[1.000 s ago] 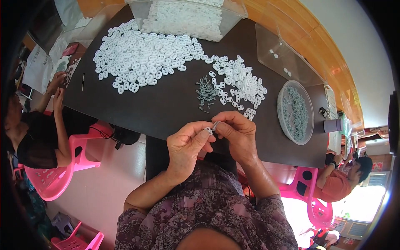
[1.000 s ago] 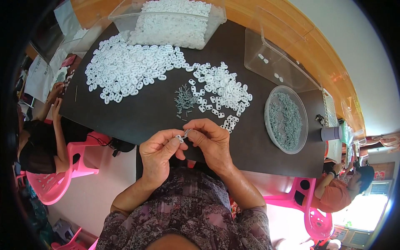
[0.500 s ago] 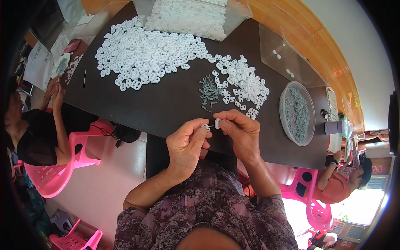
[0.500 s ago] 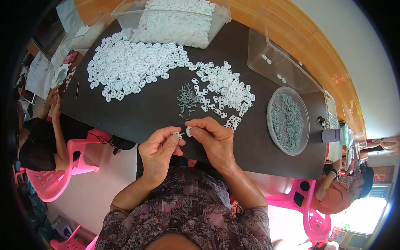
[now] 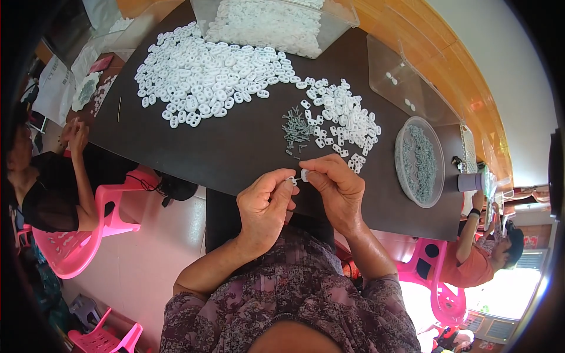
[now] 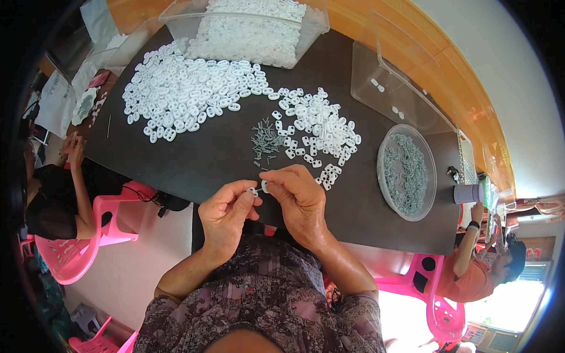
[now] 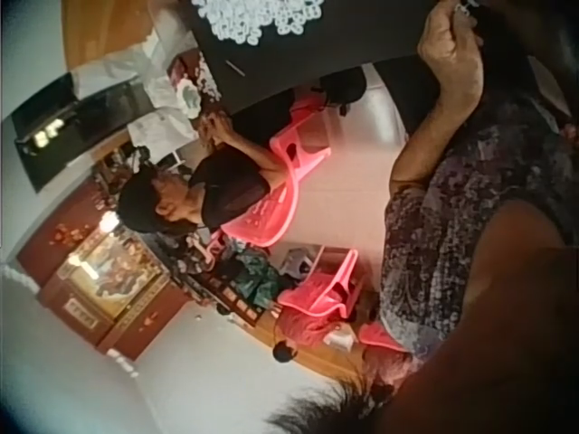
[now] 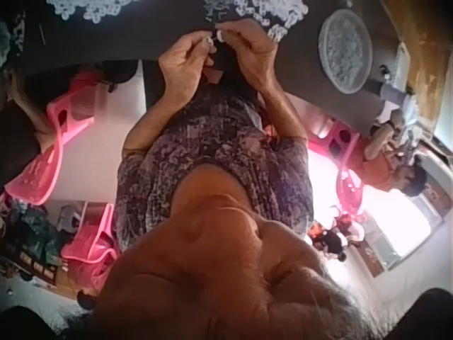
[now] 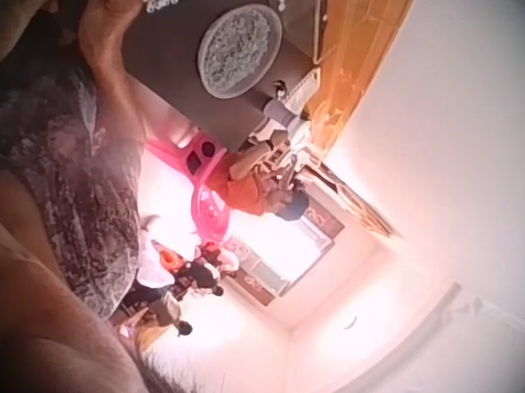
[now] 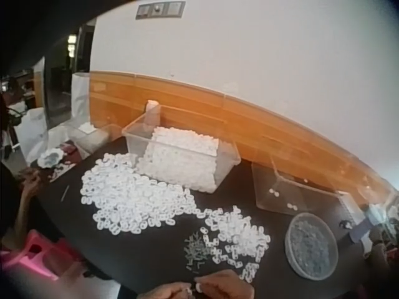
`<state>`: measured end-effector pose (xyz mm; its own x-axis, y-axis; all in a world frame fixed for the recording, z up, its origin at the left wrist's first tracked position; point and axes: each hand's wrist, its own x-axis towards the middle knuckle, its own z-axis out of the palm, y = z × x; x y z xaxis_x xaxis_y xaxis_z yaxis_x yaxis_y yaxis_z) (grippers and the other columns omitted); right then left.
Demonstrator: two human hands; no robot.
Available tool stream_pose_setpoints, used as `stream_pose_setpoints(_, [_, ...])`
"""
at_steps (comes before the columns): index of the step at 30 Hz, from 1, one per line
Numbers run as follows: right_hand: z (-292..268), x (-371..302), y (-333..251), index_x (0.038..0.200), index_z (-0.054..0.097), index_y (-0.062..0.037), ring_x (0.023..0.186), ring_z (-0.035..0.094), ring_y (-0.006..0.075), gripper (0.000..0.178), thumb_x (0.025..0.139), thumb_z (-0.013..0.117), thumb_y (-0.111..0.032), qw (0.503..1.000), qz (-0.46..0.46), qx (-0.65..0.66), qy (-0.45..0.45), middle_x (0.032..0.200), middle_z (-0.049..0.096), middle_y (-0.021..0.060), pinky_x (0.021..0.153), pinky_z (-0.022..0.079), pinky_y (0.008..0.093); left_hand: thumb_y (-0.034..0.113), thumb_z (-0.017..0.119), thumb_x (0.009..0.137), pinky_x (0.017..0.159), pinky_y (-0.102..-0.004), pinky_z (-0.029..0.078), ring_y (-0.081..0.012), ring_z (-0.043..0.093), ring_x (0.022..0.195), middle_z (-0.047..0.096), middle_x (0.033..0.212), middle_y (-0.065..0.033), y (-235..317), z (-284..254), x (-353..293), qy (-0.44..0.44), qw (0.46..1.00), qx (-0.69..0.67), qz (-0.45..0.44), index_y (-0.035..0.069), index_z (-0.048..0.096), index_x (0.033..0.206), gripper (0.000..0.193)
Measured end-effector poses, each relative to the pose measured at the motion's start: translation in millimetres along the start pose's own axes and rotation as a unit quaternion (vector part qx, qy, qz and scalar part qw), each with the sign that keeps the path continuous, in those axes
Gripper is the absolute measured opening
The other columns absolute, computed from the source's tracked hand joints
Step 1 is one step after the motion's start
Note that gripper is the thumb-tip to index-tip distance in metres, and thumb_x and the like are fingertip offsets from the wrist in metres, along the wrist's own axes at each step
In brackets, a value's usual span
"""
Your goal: Manually assembling small white plastic components by inserting metal pins into them.
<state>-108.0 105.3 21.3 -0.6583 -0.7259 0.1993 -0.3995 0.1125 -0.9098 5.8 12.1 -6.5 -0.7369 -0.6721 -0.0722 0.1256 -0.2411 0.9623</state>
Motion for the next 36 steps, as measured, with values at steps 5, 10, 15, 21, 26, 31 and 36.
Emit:
stream_pose_setpoints(5, [0.9,-0.4,-0.2,0.1,0.068,-0.0045,0.078,0.056,0.013,0.021,0.083,0.061,0.005,1.0,-0.006,-0.007,0.002,0.088,0.059,0.006,0.067,0.044,0.0232,0.005,0.057,0.091,0.045,-0.0183,0.046,-0.0042,0.057,0.06,0.063,0.082,-0.0041,-1.8,0.2,0.9,0.007,1.0,-0.003,-0.001,0.0,0.063,0.106,0.017])
stream_pose_setpoints(10, [2.2,-0.6,-0.7,0.1,0.068,-0.0047,0.078,0.056,0.0133,0.021,0.083,0.061,0.005,1.0,-0.012,-0.013,-0.001,0.088,0.059,0.0065,0.067,0.045,0.0236,0.002,0.057,0.091,0.044,-0.0185,0.045,-0.0042,0.057,0.058,0.064,0.08,-0.0041,-0.4,1.0,0.2,0.013,0.999,0.018,0.024,-0.001,0.063,0.104,0.015])
stream_pose_setpoints(15, [5.1,-2.6,0.2,0.099,0.067,-0.0022,0.076,0.057,0.0139,0.019,0.082,0.062,0.005,0.999,-0.026,-0.026,0.015,0.088,0.059,0.0069,0.066,0.045,0.0243,0.0,0.058,0.089,0.05,-0.0191,0.048,-0.0052,0.058,0.059,0.064,0.079,-0.0049,-3.3,2.7,1.3,0.016,0.996,0.048,0.073,-0.001,0.064,0.103,0.015])
stream_pose_setpoints(21, [8.1,-6.3,3.1,0.096,0.065,0.0015,0.081,0.055,0.0105,0.016,0.083,0.059,0.008,1.0,0.009,0.009,0.017,0.091,0.06,0.0055,0.07,0.044,0.0217,-0.001,0.058,0.089,0.053,-0.0197,0.05,-0.006,0.058,0.061,0.064,0.079,-0.0056,-10.0,5.1,2.7,0.024,0.995,0.024,0.098,-0.001,0.062,0.109,0.021])
stream_pose_setpoints(26, [10.7,-5.0,4.2,0.095,0.065,-0.0006,0.074,0.057,0.0149,0.017,0.081,0.061,0.007,0.998,-0.059,-0.017,0.028,0.089,0.06,0.008,0.064,0.046,0.0248,-0.001,0.057,0.09,0.05,-0.0187,0.047,-0.0056,0.058,0.062,0.064,0.079,-0.0047,-7.0,2.1,2.1,-0.004,0.997,0.004,0.078,-0.001,0.06,0.115,0.026])
stream_pose_setpoints(31, [9.5,-7.5,2.8,0.095,0.065,-0.0004,0.074,0.058,0.015,0.016,0.082,0.06,0.007,0.998,-0.051,-0.018,0.032,0.088,0.06,0.0077,0.064,0.046,0.025,0.003,0.057,0.092,0.047,-0.017,0.044,-0.0047,0.058,0.064,0.063,0.079,-0.0034,-5.1,-1.6,2.3,-0.038,0.998,-0.042,0.02,0.002,0.058,0.12,0.028])
stream_pose_setpoints(36, [7.6,-9.2,6.0,0.093,0.064,-0.0003,0.076,0.057,0.0151,0.014,0.081,0.061,0.007,0.999,-0.027,0.012,0.034,0.085,0.06,0.007,0.066,0.047,0.0255,0.01,0.056,0.094,0.049,-0.0161,0.045,-0.0051,0.059,0.068,0.064,0.084,-0.003,-0.3,-5.8,3.9,-0.087,0.993,-0.073,-0.036,0.005,0.056,0.124,0.031])
